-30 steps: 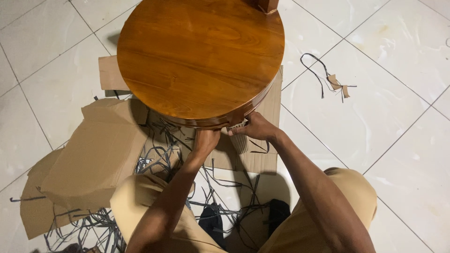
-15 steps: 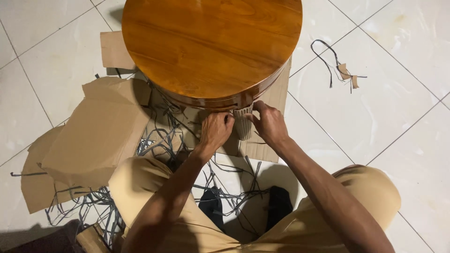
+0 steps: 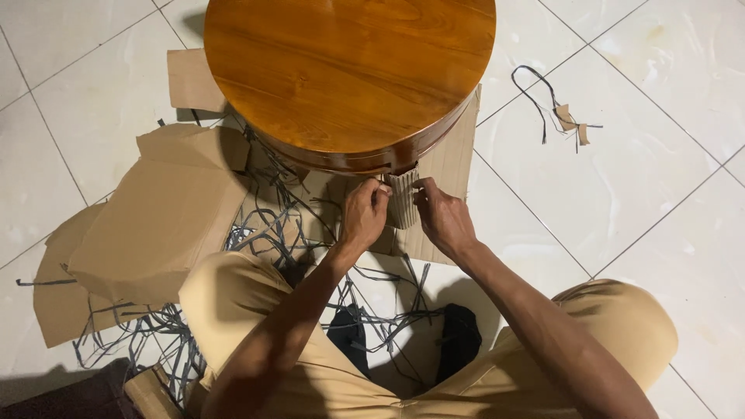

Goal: Wrapping the legs of a wooden chair with cardboard strips for protection

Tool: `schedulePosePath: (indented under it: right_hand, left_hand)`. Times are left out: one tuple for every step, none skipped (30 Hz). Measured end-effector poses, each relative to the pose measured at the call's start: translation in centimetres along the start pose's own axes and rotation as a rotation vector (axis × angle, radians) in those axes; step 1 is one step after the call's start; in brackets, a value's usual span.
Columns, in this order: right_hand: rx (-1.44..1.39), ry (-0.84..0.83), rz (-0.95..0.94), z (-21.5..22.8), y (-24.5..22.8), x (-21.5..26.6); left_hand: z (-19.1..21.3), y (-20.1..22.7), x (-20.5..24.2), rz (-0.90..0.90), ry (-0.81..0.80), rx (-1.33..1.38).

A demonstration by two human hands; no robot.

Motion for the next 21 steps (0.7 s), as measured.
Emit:
schedulePosePath:
  right_hand:
    - [-0.004, 0.009, 0.007, -0.5, 0.4, -0.1]
    - [-0.007, 0.019, 0.014, -1.1, 0.8, -0.3]
    - [-0.009, 0.018, 0.014, -1.4, 0.8, -0.5]
    - [-0.025, 0.025, 0.013, -1.7, 0.8, -0.7]
    - [-0.04, 0.033, 0.01, -2.0, 0.9, -1.0]
    - [-0.04, 0.034, 0.008, -2.1, 0.8, -1.3]
    - [-0.023, 0.05, 0.008, -2.1, 0.6, -1.7]
    - [-0.005, 0.065, 0.007, -2.1, 0.4, -2.1]
    - [-0.006, 0.065, 0.007, -2.3, 0.3, -2.3]
    - [-0.02, 0.057, 0.001, -2.5, 0.3, -2.5]
    - [-0.031, 0.05, -0.006, -2.6, 0.4, -2.7]
    - [-0.03, 0.05, -0.008, -2.5, 0.2, -2.7]
    - [-0.043, 0.042, -0.004, -2.4, 0.0, -2.8]
    - [-0.055, 0.034, -0.001, -2.4, -0.1, -2.9]
    - [-0.054, 0.032, -0.001, -2.1, -0.4, -2.6]
    - [-0.064, 0.032, 0.008, -1.8, -0.8, -2.4]
    - [-0.075, 0.032, 0.019, -1.6, -1.2, -2.3]
    - [-0.075, 0.03, 0.021, -1.3, -1.5, -2.2]
    - [-0.091, 0.028, 0.027, -1.1, -1.8, -2.0]
    - [-0.107, 0.026, 0.034, -0.8, -2.1, -1.8]
    - [-0.106, 0.024, 0.036, -0.9, -2.0, -1.8]
  left_hand:
    - [0.2, -0.1, 0.1, 0.001, 0.015, 0.038]
    - [0.3, -0.1, 0.1, 0.001, 0.03, 0.075]
    - [0.3, -0.3, 0.2, 0.002, 0.03, 0.074]
    - [0.4, -0.4, 0.3, 0.003, 0.044, 0.089]
    - [0.4, -0.6, 0.3, 0.001, 0.057, 0.106]
    - [0.5, -0.5, 0.4, 0.0, 0.055, 0.106]
    - [0.6, -0.7, 0.5, 0.039, 0.038, 0.113]
    - [0.7, -0.8, 0.6, 0.077, 0.02, 0.121]
    - [0.8, -1.1, 0.6, 0.078, 0.02, 0.121]
    - [0.6, -1.8, 0.7, 0.152, 0.002, 0.209]
    - [0.4, -2.5, 0.8, 0.226, -0.016, 0.298]
    - [0.4, -2.9, 0.7, 0.225, -0.017, 0.3]
    - [0.1, -3.5, 0.7, 0.264, -0.012, 0.476]
    - [-0.2, -4.2, 0.6, 0.301, -0.007, 0.653]
    - [-0.6, -4.6, 0.6, 0.302, -0.006, 0.654]
    - [-1.2, -5.1, 0.6, 0.316, -0.018, 0.719]
    - [-1.7, -5.5, 0.6, 0.329, -0.03, 0.781]
    - [-1.7, -5.4, 0.8, 0.33, -0.027, 0.781]
    - [-1.9, -5.3, 1.0, 0.336, -0.03, 0.82]
    - [-2.1, -5.1, 1.2, 0.342, -0.034, 0.858]
    - [-2.2, -5.2, 1.2, 0.342, -0.031, 0.859]
Point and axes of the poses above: each hand's wrist, its own x-axis away from the middle knuckle, its own z-axis out of the back of the hand, y = z × x, the point moved 6 cm from there along -x, towards the middle knuckle, and after that the axes turned 8 degrees about -y, right-handed, at the moved point
